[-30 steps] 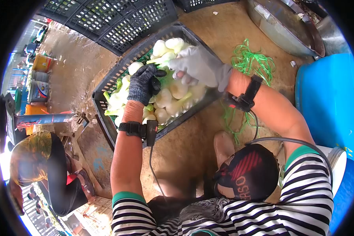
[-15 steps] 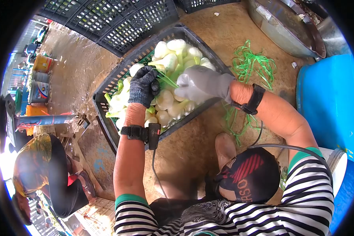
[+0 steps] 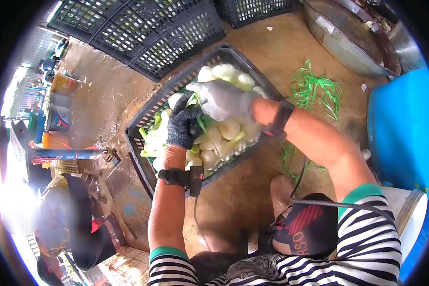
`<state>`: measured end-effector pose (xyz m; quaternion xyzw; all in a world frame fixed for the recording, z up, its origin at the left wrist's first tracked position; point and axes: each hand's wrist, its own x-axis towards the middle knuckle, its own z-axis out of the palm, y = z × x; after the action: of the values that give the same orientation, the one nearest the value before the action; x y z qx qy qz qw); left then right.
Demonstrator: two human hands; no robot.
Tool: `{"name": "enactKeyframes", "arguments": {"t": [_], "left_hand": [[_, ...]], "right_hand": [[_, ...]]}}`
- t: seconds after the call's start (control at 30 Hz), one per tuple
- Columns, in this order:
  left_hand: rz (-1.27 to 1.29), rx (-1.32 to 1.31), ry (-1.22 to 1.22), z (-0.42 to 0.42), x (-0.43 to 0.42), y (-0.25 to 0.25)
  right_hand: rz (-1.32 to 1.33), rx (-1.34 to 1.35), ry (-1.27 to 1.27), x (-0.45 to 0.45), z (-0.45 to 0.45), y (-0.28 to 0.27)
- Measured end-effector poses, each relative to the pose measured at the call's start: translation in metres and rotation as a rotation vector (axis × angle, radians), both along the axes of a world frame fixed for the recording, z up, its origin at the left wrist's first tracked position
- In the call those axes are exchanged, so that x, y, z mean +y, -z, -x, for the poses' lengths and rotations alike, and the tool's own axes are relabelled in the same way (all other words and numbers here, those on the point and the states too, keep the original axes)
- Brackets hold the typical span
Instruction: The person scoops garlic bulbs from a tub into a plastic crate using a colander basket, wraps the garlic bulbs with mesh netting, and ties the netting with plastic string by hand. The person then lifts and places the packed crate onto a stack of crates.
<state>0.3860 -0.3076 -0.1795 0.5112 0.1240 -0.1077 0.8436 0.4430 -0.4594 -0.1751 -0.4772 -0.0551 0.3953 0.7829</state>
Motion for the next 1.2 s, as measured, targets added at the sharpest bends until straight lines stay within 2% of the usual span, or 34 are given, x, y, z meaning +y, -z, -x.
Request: {"name": "enactKeyframes", "arguments": {"t": [0.07,0.13,0.23,0.3,0.37,0.4,0.43,0.47,0.53,0.57,0.63,0.7,0.73,0.83,0.87,0.93,0.97,1.0,1.1,1.17,1.2], "left_hand": [[-0.048,-0.010,-0.016,0.002,-0.002,-0.003],[-0.171,-0.026,0.005,0.002,-0.002,-0.003],[-0.198,-0.034,-0.032,0.003,-0.005,-0.003],[-0.223,-0.108,-0.110,0.003,-0.008,0.008],[-0.372,-0.109,-0.201,0.004,-0.015,0.011],[-0.414,-0.245,-0.202,0.004,-0.010,0.027],[-0.452,-0.381,-0.206,0.003,-0.005,0.045],[-0.504,-0.407,-0.201,0.002,-0.006,0.047],[-0.570,-0.754,-0.268,-0.001,-0.012,0.047],[-0.557,-0.431,-0.211,0.006,-0.010,0.044],[-1.057,-0.628,-0.325,0.004,-0.017,0.037],[-0.743,-0.389,-0.342,0.004,-0.020,0.030],[-0.584,-0.265,-0.345,0.006,-0.021,0.029],[-0.764,-0.458,-0.402,0.003,-0.023,0.033],[-0.809,-0.482,-0.466,0.004,-0.026,0.034],[-0.744,-0.350,-0.396,0.004,-0.022,0.033],[-0.714,-0.283,-0.362,0.005,-0.020,0.031],[-0.603,-0.238,-0.316,0.006,-0.018,0.030],[-0.568,-0.325,-0.372,0.003,-0.016,0.037],[-0.544,-0.279,-0.236,0.003,-0.004,0.037],[-0.530,-0.255,-0.169,0.003,0.000,0.038]], "right_hand": [[-0.024,0.067,0.019,0.003,-0.002,0.002],[0.087,0.002,0.051,0.000,-0.002,0.002],[0.086,0.046,0.067,-0.003,-0.004,0.003],[-0.080,0.202,0.059,-0.005,-0.007,0.004],[-0.014,-0.015,-0.014,-0.010,-0.007,-0.001],[0.088,-0.269,-0.068,-0.021,-0.004,-0.005],[0.136,-0.294,-0.082,-0.025,-0.004,-0.014],[0.183,-0.319,-0.096,-0.028,-0.003,-0.024],[0.145,-0.112,-0.045,-0.026,0.004,-0.043],[0.121,-0.141,-0.044,-0.026,0.004,-0.043],[0.071,-0.197,-0.041,-0.027,0.004,-0.044],[0.180,-0.466,0.034,-0.031,0.009,-0.047],[0.198,-0.902,0.017,-0.035,0.002,-0.046],[0.207,-0.564,0.077,-0.037,0.001,-0.041],[0.225,-0.699,0.033,-0.035,0.001,-0.031],[0.292,-0.950,-0.044,-0.027,-0.004,-0.003],[0.089,-0.405,-0.122,-0.018,-0.006,-0.007],[-0.061,0.162,-0.054,-0.009,-0.007,-0.011],[0.070,-0.556,-0.070,-0.012,-0.011,0.004],[0.192,-0.763,-0.066,-0.012,-0.011,0.006],[0.095,-0.551,-0.087,-0.012,-0.014,0.006]]}}
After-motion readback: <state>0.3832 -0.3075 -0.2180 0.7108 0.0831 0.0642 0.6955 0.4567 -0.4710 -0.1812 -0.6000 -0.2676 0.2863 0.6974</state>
